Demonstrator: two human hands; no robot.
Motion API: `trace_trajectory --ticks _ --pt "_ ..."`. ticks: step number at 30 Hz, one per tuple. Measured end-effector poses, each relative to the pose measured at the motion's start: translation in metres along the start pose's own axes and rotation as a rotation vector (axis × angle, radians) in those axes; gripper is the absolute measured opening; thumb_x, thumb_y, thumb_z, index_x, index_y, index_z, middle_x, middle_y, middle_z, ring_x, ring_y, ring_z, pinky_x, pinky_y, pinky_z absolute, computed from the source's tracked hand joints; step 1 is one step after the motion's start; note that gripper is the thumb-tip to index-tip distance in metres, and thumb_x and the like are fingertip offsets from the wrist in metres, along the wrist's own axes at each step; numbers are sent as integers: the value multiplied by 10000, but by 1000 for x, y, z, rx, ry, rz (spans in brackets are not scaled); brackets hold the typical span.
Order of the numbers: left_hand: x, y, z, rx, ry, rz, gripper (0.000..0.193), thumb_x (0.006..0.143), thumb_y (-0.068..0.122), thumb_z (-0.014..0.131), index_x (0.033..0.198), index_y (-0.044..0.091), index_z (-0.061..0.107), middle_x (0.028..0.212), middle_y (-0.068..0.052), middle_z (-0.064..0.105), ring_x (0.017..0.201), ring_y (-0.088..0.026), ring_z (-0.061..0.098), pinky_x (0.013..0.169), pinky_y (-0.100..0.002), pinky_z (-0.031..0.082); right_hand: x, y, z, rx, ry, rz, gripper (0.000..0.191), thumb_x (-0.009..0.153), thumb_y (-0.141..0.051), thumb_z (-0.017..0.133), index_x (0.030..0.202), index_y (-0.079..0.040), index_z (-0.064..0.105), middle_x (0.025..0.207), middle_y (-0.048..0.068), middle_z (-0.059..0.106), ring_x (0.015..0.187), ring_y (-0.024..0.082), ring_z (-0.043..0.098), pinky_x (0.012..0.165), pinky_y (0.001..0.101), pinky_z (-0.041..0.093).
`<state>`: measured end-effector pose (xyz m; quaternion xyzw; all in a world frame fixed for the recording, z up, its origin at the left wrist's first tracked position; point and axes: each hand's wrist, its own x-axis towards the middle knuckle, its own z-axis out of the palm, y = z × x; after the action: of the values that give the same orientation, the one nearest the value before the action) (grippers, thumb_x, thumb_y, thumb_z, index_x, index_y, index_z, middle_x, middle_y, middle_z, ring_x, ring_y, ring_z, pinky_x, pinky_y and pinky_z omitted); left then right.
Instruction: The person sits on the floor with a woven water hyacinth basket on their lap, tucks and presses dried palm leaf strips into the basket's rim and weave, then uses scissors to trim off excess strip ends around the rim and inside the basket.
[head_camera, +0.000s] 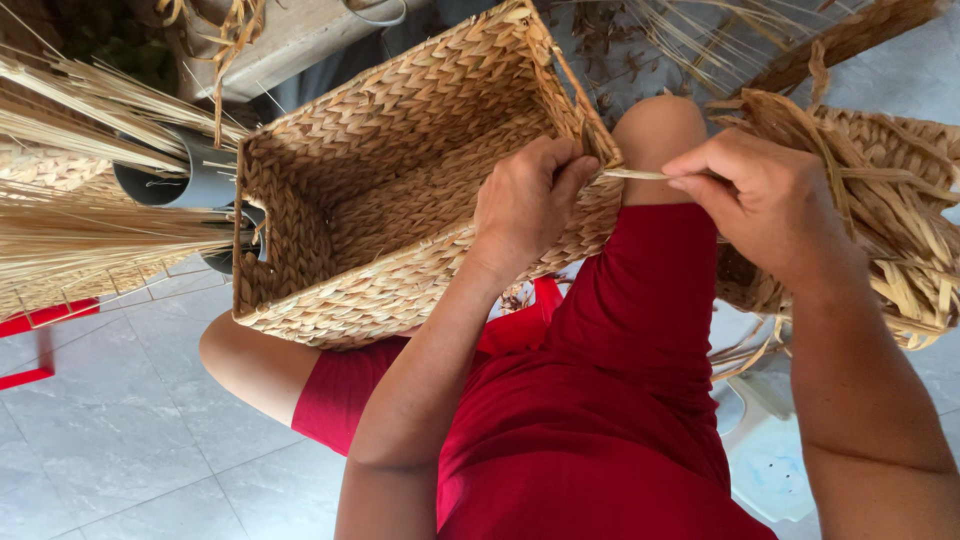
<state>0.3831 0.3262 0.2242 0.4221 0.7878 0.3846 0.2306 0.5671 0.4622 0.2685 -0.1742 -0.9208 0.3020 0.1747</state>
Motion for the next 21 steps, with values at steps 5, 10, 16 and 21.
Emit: trace_trajectory --ticks 5,10,16,21 --pt "8 3 2 -183 18 -113 216 851 311 782 913 123 696 769 -36 768 688 -191 761 642 -346 577 6 -2 -16 93 -29 -125 168 985 15 752 1144 -36 767 964 79 710 774 139 654 660 255 494" --pt "-10 10 8 -18 173 100 128 949 253 750 986 135 717 879 -43 733 793 -243 720 681 -383 557 39 -12 -28 411 -226 119 123 985 -33 717 1097 -7 760 930 93 766 743 147 696 640 244 547" --pt "-18 8 1 24 164 232 168 920 264 756 985 120 699 911 -46 683 864 -256 704 708 -407 560 101 -4 -15 1152 -319 415 226 952 -72 594 1129 29 692 1006 129 767 866 163 766 741 258 627" --pt "-8 10 4 -18 105 41 149 941 300 719 971 156 745 917 -39 705 843 -243 715 715 -405 558 121 18 12 818 -202 113 214 1041 -141 650 1135 47 689 984 89 686 775 117 639 669 225 506"
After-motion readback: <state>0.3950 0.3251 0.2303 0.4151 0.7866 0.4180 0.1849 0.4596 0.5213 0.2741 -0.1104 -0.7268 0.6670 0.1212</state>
